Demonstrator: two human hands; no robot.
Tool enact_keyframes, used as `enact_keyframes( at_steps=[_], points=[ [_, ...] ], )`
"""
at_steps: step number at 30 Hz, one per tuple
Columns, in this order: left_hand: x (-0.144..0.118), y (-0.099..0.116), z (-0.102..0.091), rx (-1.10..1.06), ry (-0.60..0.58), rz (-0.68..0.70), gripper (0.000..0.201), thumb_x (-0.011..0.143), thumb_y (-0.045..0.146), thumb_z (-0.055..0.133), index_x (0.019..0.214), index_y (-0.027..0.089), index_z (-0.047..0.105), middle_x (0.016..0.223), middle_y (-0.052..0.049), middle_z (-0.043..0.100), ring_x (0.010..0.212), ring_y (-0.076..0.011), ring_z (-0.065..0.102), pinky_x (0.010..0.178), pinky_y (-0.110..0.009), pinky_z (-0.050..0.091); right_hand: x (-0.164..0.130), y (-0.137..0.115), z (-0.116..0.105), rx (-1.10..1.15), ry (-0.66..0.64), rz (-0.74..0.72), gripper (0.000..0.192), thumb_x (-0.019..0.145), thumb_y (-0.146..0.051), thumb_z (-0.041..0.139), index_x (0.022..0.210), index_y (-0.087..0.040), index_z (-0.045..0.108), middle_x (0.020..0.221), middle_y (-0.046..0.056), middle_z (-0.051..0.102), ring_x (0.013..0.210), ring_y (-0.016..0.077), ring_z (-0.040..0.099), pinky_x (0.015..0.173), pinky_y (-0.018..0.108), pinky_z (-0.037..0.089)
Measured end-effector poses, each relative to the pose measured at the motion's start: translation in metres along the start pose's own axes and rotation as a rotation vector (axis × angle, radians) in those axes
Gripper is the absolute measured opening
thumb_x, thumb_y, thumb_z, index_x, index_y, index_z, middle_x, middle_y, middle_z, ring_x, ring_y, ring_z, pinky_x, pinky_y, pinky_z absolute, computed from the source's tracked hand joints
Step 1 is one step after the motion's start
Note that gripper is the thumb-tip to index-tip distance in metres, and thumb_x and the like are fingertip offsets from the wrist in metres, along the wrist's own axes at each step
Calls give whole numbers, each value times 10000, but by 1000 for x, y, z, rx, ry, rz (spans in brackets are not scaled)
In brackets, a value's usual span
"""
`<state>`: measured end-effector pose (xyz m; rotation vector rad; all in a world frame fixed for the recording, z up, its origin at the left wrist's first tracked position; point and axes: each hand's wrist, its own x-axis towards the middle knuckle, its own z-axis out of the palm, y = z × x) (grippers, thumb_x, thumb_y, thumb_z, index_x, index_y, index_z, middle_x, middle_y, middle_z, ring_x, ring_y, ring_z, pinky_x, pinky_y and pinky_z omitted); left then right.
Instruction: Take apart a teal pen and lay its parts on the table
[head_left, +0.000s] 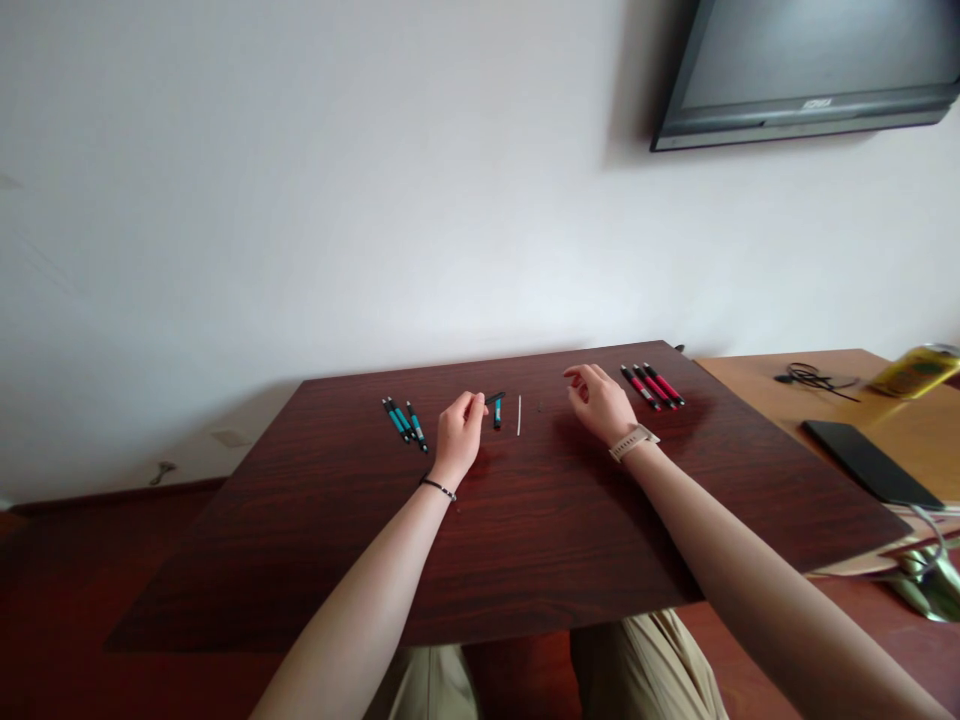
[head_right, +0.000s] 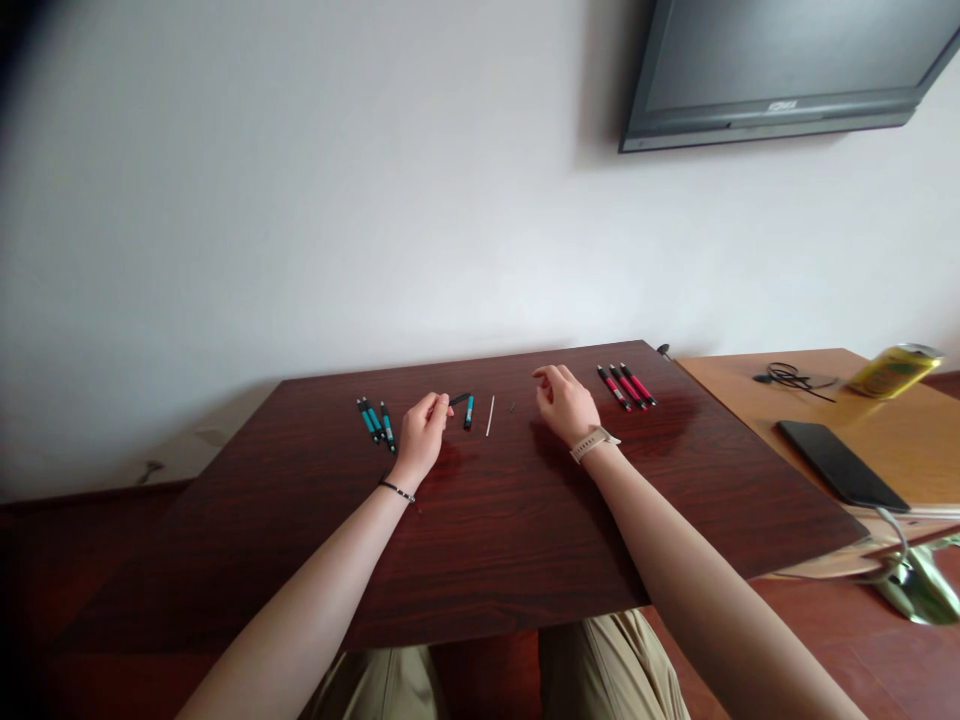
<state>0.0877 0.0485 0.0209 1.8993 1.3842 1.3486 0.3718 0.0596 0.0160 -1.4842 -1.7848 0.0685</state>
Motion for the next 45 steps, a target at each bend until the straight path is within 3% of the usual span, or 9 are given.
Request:
enact_keyframes(
  at_steps=[3, 6, 13, 18, 24, 31, 34, 42, 45],
  points=[
    [-2, 3, 0, 35, -25, 17, 441, 1083, 491, 451, 779, 210, 602, 712, -4, 654, 657, -157, 586, 647, -266, 382, -6, -22, 5, 233, -73, -194, 254, 999, -295, 609, 1246, -245, 639, 1062, 67, 713, 837, 207, 689, 774, 333, 568],
    [-4, 7, 1, 70, -63, 57, 430, 1088, 480, 460, 788, 209, 607, 731, -7, 667, 681, -161, 601, 657, -268, 380, -12, -36, 10, 330, -166, -263, 257, 1011, -369, 645, 1245, -263, 629, 1009, 41, 734, 814, 197, 695, 761, 326, 570],
    [-8, 11, 7, 92, -162, 127, 401, 1096, 441, 472, 791, 212, 596, 775, -13, 687, 714, -165, 616, 687, -271, 392, -13, -39, 11, 361, -183, -279, 197, 1023, -443, 655, 1067, -256, 700, 919, 28, 769, 781, 198, 708, 735, 322, 549],
    [-9, 12, 7, 83, -224, 151, 383, 1097, 427, 477, 821, 206, 625, 774, -12, 686, 686, -157, 597, 687, -274, 393, -13, -36, 11, 376, -170, -250, 228, 1029, -470, 639, 1050, -253, 709, 933, 35, 782, 801, 211, 719, 724, 329, 545],
    [-10, 8, 11, 92, -283, 192, 303, 1062, 427, 564, 903, 204, 693, 834, -20, 717, 738, -168, 632, 714, -274, 432, -13, -39, 9, 425, -188, -261, 230, 1036, -437, 624, 1153, -252, 695, 929, 32, 756, 793, 201, 705, 728, 333, 563],
    [-10, 12, 12, 108, -305, 219, 247, 1057, 364, 579, 907, 209, 699, 909, -31, 756, 780, -175, 665, 710, -270, 439, -12, -47, 7, 445, -325, -406, 566, 946, -491, 754, 1442, -290, 568, 1146, 73, 682, 922, 223, 686, 834, 394, 624],
    [-10, 15, 11, 110, -321, 224, 253, 1055, 358, 577, 885, 207, 689, 899, -31, 750, 782, -176, 663, 714, -269, 439, -10, -45, 7, 429, -320, -439, 599, 919, -505, 789, 1433, -290, 567, 1187, 85, 654, 962, 238, 669, 883, 423, 620],
    [-12, 17, 10, 126, -375, 222, 291, 1054, 399, 570, 869, 211, 693, 867, -30, 736, 771, -186, 655, 720, -281, 453, -9, -45, 7, 414, -324, -439, 451, 965, -515, 728, 1333, -283, 608, 1237, 97, 644, 992, 237, 666, 913, 413, 614],
    [-12, 17, 10, 125, -384, 209, 315, 1069, 408, 533, 880, 215, 697, 883, -35, 746, 796, -194, 671, 747, -285, 471, -7, -44, 4, 364, -285, -444, 445, 965, -512, 722, 1329, -282, 611, 1286, 116, 638, 1126, 284, 647, 1008, 469, 582]
  ],
)
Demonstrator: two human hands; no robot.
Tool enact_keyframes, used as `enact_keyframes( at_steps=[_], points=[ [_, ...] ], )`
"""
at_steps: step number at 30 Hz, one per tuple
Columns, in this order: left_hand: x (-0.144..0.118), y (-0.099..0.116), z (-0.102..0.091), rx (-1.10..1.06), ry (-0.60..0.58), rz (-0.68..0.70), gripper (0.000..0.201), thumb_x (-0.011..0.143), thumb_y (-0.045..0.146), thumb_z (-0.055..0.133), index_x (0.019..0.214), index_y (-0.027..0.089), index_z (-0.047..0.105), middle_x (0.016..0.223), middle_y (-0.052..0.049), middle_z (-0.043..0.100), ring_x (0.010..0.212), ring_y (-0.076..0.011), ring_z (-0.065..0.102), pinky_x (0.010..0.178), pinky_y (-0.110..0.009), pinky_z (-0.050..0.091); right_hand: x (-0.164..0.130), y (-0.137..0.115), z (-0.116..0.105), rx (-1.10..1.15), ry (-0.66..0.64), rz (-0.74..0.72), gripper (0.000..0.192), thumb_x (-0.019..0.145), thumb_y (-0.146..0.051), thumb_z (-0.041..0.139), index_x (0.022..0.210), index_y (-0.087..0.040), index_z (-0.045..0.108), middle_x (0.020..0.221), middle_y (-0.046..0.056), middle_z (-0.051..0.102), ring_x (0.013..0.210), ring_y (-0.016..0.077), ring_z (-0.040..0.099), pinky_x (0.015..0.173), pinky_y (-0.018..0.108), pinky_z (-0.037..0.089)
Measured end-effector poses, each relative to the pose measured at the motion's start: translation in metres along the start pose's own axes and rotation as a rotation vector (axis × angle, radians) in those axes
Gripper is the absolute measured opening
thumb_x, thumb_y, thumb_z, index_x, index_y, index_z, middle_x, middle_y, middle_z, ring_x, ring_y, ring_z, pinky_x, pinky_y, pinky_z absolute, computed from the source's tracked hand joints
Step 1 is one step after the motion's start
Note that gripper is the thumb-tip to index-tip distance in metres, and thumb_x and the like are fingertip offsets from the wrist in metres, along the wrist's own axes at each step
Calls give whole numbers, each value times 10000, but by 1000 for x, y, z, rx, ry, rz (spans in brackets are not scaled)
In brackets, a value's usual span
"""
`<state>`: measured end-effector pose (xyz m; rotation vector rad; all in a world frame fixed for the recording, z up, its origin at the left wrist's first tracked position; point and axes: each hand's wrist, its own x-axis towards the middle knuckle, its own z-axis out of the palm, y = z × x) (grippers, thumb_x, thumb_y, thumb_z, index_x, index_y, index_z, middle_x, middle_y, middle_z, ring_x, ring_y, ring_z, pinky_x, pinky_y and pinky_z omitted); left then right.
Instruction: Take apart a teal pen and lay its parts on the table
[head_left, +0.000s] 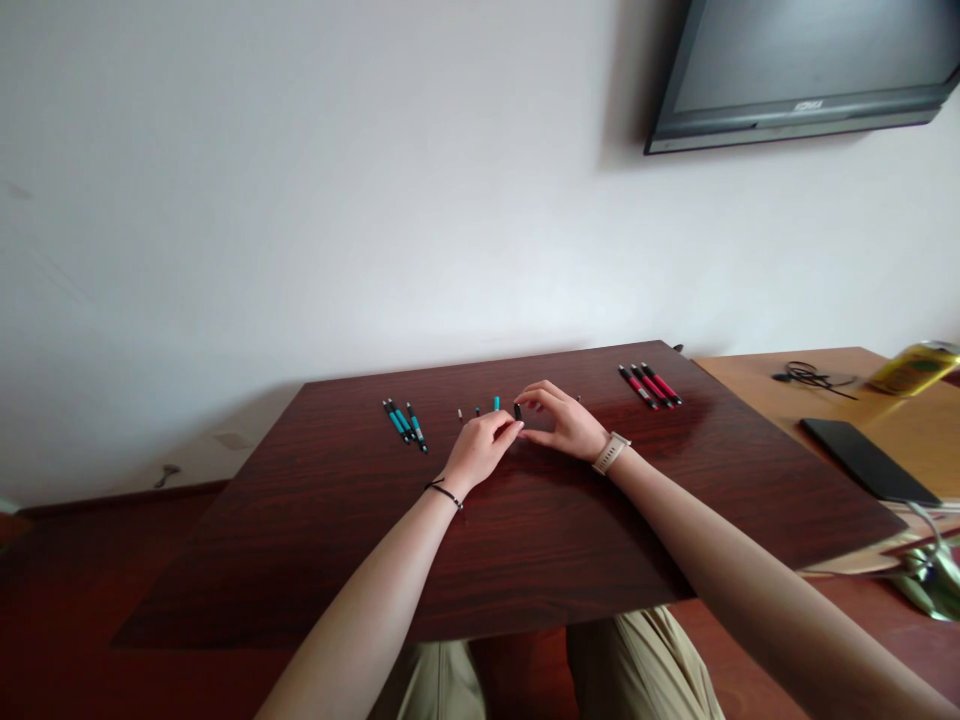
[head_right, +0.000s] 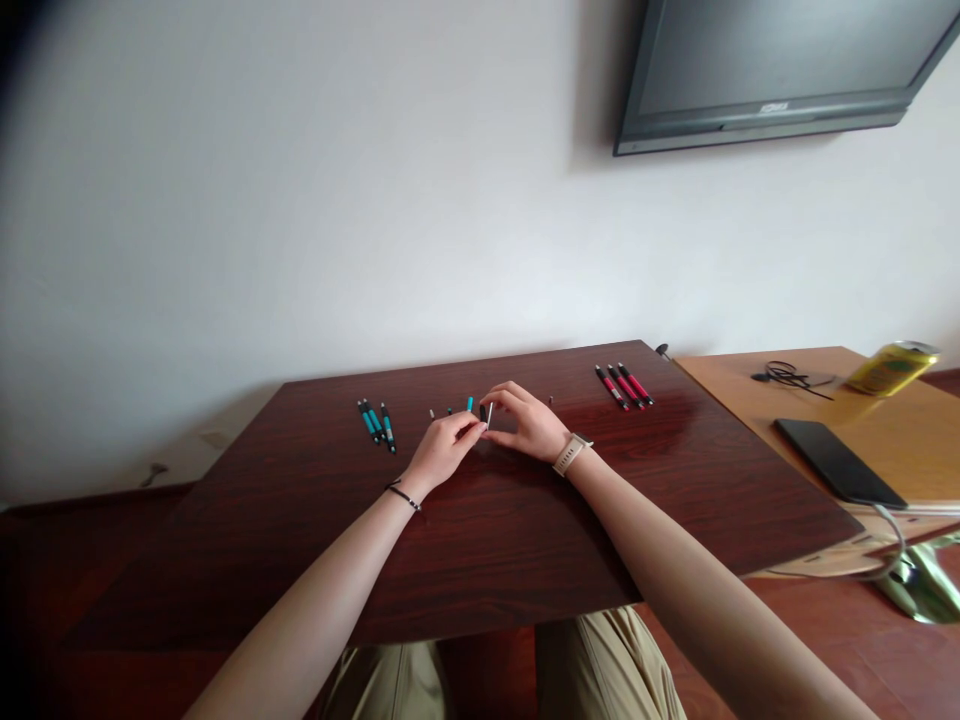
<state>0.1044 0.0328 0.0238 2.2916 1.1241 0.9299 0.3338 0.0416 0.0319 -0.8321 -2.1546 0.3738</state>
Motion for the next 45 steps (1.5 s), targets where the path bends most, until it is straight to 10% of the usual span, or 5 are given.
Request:
enact_keyframes(
  at_steps=[6, 13, 45],
  points=[
    [-1, -2, -3, -35, -6, 7, 278, 1065, 365, 535, 887, 221, 693, 938, -33, 770, 858, -195, 702, 792, -283, 481, -9, 31, -22, -310, 178, 139, 405, 934, -556, 731, 1226, -280, 680, 1509, 120, 528, 1436, 376, 432, 1244, 590, 352],
    [-2, -4, -5, -20, -3, 21, 275, 1069, 347, 522, 891, 225, 692, 947, -32, 770, 891, -201, 710, 813, -287, 485, -27, 71, -21, -406, 40, 345, 444, 889, -597, 736, 1206, -288, 706, 1629, 109, 412, 1541, 401, 274, 1243, 640, 291],
    [-2, -3, -6, 11, 1, 30, 298, 1062, 332, 527, 842, 229, 699, 880, -23, 751, 819, -190, 687, 766, -282, 469, -25, 70, -21, -317, 92, 419, 463, 893, -303, 521, 1343, -263, 627, 1524, 126, 564, 1434, 406, 433, 1169, 657, 362]
  ],
)
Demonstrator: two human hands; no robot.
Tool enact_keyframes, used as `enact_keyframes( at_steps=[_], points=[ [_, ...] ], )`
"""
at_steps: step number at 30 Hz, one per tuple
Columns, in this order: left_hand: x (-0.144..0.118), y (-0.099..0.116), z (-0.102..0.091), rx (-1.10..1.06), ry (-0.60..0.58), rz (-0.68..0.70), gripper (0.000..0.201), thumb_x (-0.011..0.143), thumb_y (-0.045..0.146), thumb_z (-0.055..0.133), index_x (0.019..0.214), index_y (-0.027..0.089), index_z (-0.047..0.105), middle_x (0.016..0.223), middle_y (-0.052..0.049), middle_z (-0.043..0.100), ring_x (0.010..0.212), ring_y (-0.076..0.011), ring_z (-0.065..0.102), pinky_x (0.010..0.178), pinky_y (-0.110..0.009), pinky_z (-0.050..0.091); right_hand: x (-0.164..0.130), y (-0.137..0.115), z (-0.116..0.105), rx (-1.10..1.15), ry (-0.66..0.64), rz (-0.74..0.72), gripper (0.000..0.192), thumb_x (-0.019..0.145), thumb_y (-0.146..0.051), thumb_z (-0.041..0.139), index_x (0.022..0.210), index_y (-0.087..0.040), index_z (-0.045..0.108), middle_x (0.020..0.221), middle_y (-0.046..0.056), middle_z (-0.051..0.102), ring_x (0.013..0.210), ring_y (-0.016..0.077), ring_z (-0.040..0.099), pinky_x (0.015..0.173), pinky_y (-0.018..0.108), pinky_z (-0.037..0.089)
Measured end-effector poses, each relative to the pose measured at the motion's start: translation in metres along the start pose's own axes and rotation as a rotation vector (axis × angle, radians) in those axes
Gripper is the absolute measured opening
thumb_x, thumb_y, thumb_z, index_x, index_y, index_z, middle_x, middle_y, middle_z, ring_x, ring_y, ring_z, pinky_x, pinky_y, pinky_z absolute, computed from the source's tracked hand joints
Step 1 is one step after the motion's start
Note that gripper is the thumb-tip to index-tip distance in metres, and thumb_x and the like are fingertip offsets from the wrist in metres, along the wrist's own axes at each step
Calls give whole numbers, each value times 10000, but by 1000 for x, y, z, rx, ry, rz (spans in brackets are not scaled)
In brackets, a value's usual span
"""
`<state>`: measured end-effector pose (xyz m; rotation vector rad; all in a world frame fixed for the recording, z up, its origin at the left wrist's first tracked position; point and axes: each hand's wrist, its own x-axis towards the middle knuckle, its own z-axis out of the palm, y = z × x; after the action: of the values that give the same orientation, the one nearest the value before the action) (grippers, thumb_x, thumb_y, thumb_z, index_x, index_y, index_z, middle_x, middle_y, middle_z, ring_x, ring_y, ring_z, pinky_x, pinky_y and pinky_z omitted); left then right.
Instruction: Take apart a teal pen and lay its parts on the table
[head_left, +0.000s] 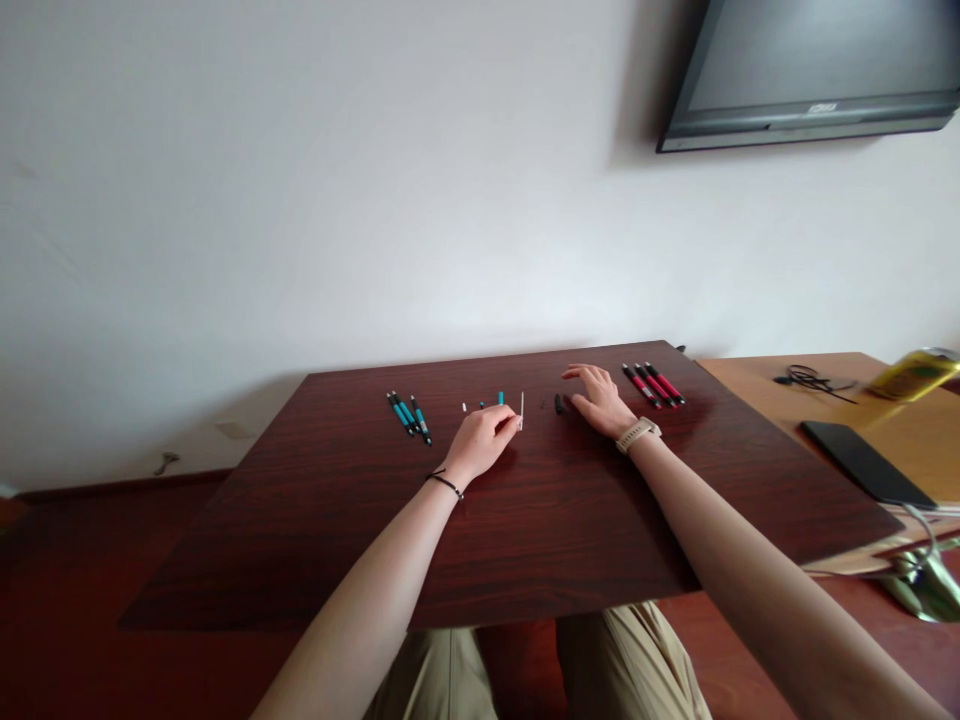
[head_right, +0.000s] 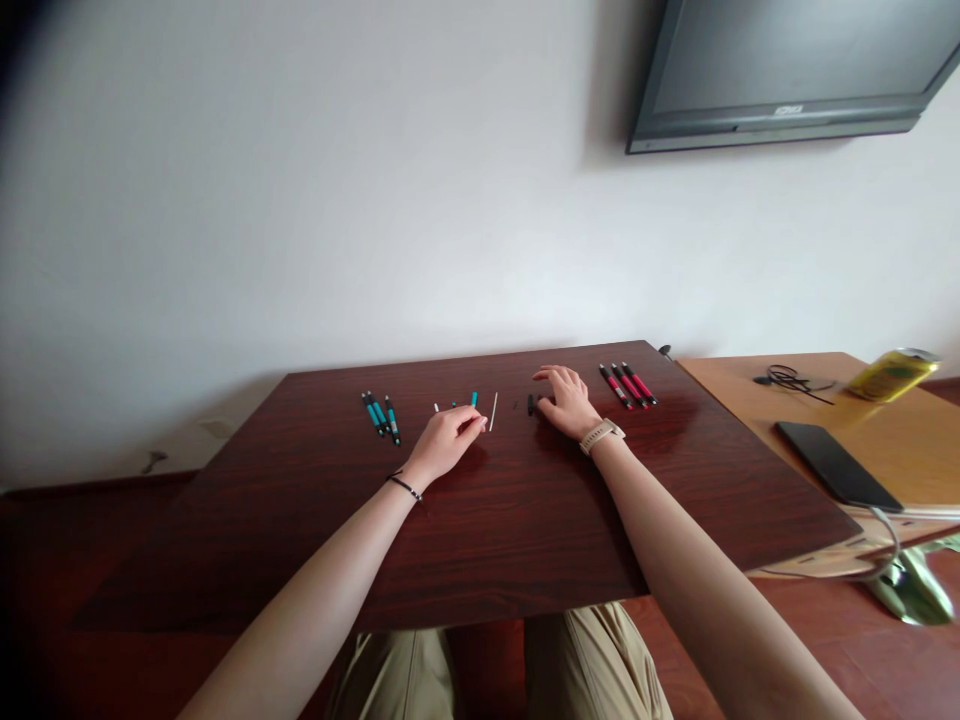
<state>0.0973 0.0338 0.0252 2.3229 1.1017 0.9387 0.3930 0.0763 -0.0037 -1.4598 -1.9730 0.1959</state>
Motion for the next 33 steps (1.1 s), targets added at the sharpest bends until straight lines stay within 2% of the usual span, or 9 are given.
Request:
enact_keyframes(
  at_steps=[5, 9, 12, 19, 33],
  points=[
    [0, 0, 1, 3, -2, 8, 294, 1065, 322, 522, 838, 228, 683, 892, -21, 753, 820, -186, 683, 764, -282, 459, -2, -5, 3, -43, -108, -65, 619, 847, -408, 655, 1440, -260, 564, 1505, 132, 587, 1481, 399, 407, 1224, 639, 294],
    [0, 1, 0, 8, -15, 12, 303, 1070, 340, 516, 837, 226, 674, 883, -22, 743, 815, -187, 676, 761, -283, 454, -1, -6, 6, -19, -134, -66, 656, 865, -447, 683, 1477, -293, 506, 1361, 89, 700, 1404, 378, 513, 1255, 672, 202],
    [0, 1, 0, 13, -12, 0, 298, 1067, 336, 522, 837, 225, 677, 877, -22, 743, 807, -186, 674, 752, -281, 453, -1, -5, 6, 1, -123, -68, 646, 877, -439, 683, 1480, -303, 497, 1306, 70, 733, 1340, 374, 566, 1236, 668, 238],
    [0, 0, 1, -5, -6, 6, 298, 1062, 333, 525, 839, 223, 688, 900, -31, 756, 830, -191, 686, 770, -282, 464, -1, 0, 6, -10, -98, -61, 691, 871, -417, 697, 1517, -291, 483, 1281, 77, 747, 1282, 384, 585, 1198, 640, 311],
    [0, -2, 1, 7, -23, 12, 292, 1069, 347, 523, 857, 216, 676, 885, -20, 740, 802, -180, 666, 761, -277, 452, -2, 2, 6, -26, -139, -73, 750, 899, -412, 659, 1591, -274, 407, 1343, 101, 698, 1291, 374, 583, 1147, 590, 385]
  ],
)
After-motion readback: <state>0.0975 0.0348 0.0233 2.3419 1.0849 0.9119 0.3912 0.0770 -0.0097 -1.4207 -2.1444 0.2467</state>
